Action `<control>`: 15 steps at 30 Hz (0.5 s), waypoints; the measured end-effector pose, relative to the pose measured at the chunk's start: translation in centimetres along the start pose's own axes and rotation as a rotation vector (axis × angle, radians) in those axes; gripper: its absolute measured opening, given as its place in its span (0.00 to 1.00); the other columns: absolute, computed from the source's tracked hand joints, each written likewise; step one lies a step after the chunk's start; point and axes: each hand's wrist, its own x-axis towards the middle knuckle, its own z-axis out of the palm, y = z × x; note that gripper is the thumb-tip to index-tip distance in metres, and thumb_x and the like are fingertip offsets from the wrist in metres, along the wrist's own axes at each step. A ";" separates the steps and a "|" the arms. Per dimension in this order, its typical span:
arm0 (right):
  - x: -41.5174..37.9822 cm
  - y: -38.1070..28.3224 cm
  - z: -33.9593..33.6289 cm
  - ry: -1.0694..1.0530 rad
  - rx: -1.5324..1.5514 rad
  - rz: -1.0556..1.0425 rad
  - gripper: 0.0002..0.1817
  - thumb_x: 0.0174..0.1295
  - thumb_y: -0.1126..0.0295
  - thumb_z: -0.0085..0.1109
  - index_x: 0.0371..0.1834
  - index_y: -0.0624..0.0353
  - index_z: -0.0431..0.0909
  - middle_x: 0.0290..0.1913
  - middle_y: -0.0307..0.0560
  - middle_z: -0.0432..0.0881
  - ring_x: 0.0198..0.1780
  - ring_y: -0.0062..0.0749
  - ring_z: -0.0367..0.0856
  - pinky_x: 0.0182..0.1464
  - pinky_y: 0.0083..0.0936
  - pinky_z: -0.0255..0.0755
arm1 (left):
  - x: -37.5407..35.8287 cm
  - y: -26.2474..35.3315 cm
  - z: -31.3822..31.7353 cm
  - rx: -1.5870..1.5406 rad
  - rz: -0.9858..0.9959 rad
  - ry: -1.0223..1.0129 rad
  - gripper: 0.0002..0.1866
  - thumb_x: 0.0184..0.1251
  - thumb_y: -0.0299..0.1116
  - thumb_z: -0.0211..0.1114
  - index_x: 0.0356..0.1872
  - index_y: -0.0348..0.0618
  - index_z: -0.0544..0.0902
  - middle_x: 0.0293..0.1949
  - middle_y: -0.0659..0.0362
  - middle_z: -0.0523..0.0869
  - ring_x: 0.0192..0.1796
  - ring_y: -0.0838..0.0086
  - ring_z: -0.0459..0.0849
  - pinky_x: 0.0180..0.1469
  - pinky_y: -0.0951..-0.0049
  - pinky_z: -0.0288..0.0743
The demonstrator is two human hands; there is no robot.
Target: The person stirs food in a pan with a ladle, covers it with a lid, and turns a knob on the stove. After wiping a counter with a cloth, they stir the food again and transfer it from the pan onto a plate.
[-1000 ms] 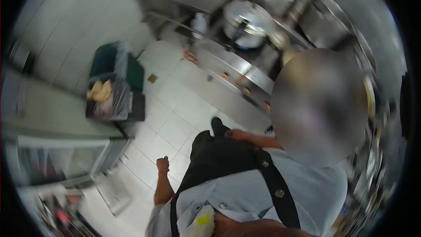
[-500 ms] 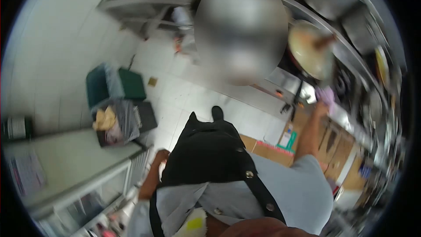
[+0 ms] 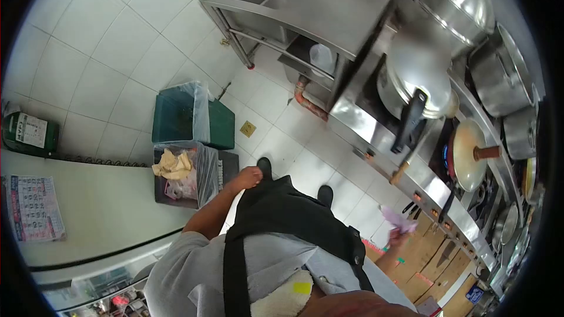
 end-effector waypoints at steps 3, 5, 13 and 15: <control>-2.6 11.7 14.3 -0.043 -0.136 -0.075 0.20 0.59 0.52 0.55 0.46 0.54 0.73 0.34 0.39 0.81 0.20 0.16 0.74 0.16 0.10 0.66 | 3.8 0.2 -3.0 -0.632 -0.388 -0.022 0.09 0.62 0.36 0.59 0.34 0.40 0.79 0.30 0.54 0.82 0.33 0.70 0.82 0.37 0.72 0.74; -2.9 16.7 27.2 -0.248 -0.089 0.088 0.12 0.63 0.56 0.51 0.39 0.51 0.73 0.26 0.34 0.74 0.19 0.17 0.65 0.17 0.13 0.58 | 5.8 4.5 -8.9 -0.335 -0.063 -0.019 0.14 0.62 0.39 0.60 0.41 0.40 0.78 0.35 0.52 0.83 0.40 0.67 0.82 0.43 0.70 0.75; -11.2 18.9 65.8 -0.783 -0.676 -0.039 0.25 0.67 0.49 0.43 0.51 0.60 0.71 0.37 0.44 0.79 0.32 0.24 0.76 0.33 0.22 0.72 | 12.0 6.7 -25.1 -0.584 0.036 0.238 0.22 0.63 0.38 0.61 0.54 0.37 0.71 0.43 0.57 0.80 0.45 0.73 0.78 0.48 0.74 0.72; -10.0 18.8 66.5 -0.699 -0.807 -0.129 0.25 0.66 0.48 0.46 0.50 0.61 0.71 0.37 0.45 0.79 0.31 0.24 0.76 0.33 0.21 0.72 | 15.1 3.9 -27.3 -0.673 0.095 0.376 0.21 0.63 0.37 0.61 0.53 0.37 0.71 0.42 0.60 0.79 0.44 0.76 0.77 0.46 0.75 0.72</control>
